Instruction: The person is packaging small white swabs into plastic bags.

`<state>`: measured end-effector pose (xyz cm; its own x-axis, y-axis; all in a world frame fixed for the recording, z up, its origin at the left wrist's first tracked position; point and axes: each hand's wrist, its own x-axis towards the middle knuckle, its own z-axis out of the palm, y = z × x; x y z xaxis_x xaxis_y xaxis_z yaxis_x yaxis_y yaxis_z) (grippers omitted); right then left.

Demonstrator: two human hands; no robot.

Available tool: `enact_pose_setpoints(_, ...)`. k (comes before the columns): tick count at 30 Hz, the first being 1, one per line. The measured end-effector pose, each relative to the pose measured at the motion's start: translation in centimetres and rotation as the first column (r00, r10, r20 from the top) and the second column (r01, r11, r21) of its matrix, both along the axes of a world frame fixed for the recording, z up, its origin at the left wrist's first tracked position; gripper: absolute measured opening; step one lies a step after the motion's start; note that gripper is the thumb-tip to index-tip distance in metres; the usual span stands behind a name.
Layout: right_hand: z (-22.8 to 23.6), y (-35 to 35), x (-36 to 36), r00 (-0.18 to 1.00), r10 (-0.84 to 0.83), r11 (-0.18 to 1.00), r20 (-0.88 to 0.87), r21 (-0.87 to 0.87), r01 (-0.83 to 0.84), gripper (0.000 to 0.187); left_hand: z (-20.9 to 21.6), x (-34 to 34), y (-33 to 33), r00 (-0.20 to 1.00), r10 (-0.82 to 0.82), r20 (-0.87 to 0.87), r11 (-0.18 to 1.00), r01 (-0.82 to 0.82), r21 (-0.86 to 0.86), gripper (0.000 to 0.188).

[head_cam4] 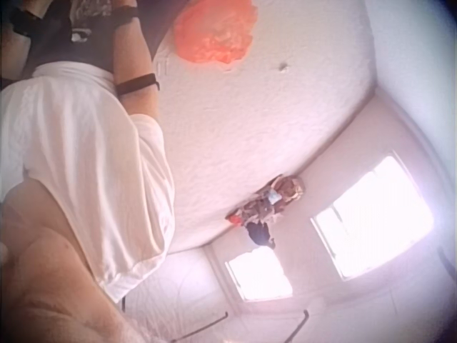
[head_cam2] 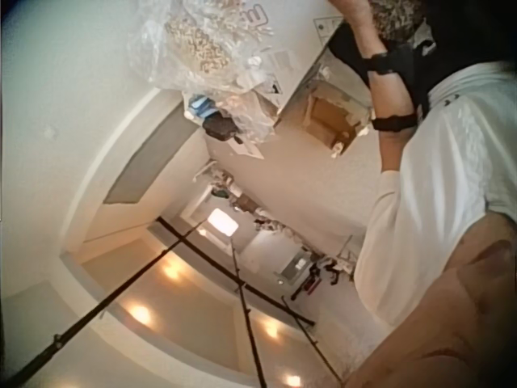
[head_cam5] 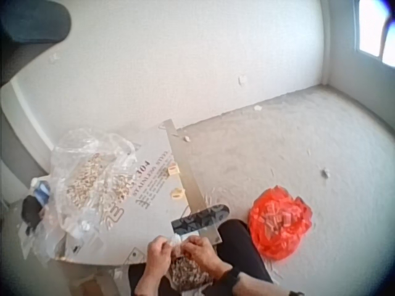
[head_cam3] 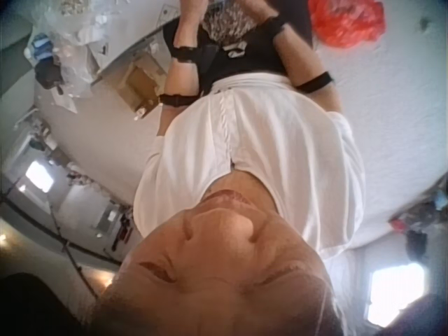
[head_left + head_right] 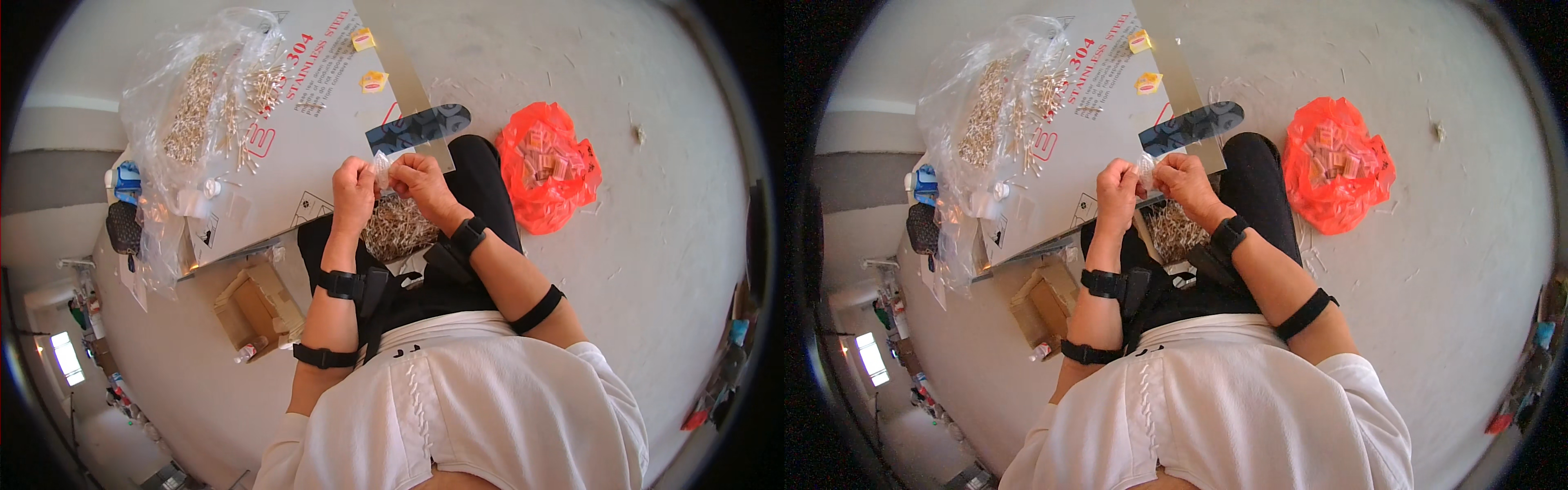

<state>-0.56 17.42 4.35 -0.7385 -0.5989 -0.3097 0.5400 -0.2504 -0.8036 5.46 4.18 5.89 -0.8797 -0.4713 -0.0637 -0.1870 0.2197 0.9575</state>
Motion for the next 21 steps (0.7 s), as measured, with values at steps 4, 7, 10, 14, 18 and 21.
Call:
enact_pose_setpoints(4, 0.0, 0.0, 0.1, 0.998, -0.028, 0.999, 0.063, -0.035, 0.031, 0.014, 0.6, 0.0, 0.1, 1.0, 0.024, -0.002, 1.0, -0.024, -0.002, 0.018)
enact_pose_setpoints(7, -0.2, 0.0, 0.1, 0.998, -0.029, 0.999, 0.056, -0.038, 0.031, 0.014, 0.9, 0.1, -0.1, 0.999, 0.013, 0.03, 0.978, -0.006, -0.21, 0.016)
enact_pose_setpoints(10, -0.4, 0.1, 0.3, 0.999, -0.021, 1.0, 0.036, -0.018, 0.022, 0.014, 1.2, 0.2, -0.2, 1.0, -0.01, -0.013, 0.919, 0.004, -0.393, 0.012)
enact_pose_setpoints(14, -0.7, 0.2, 0.4, 0.999, -0.018, 1.0, 0.038, -0.022, 0.019, 0.014, 2.0, 0.0, 0.2, 0.999, -0.005, -0.041, 0.919, -0.011, -0.394, 0.009)
enact_pose_setpoints(18, -0.6, 0.2, 0.6, 0.999, -0.039, 0.999, 0.033, -0.033, 0.04, 0.013, 2.7, 0.1, 0.5, 0.998, -0.047, -0.043, 0.877, 0.021, -0.479, 0.011)
enact_pose_setpoints(21, -0.6, 0.3, 0.8, 0.999, -0.05, 0.998, 0.02, -0.035, 0.051, 0.012, 2.8, 0.2, 0.5, 0.997, -0.071, -0.044, 0.849, 0.037, -0.526, 0.011)
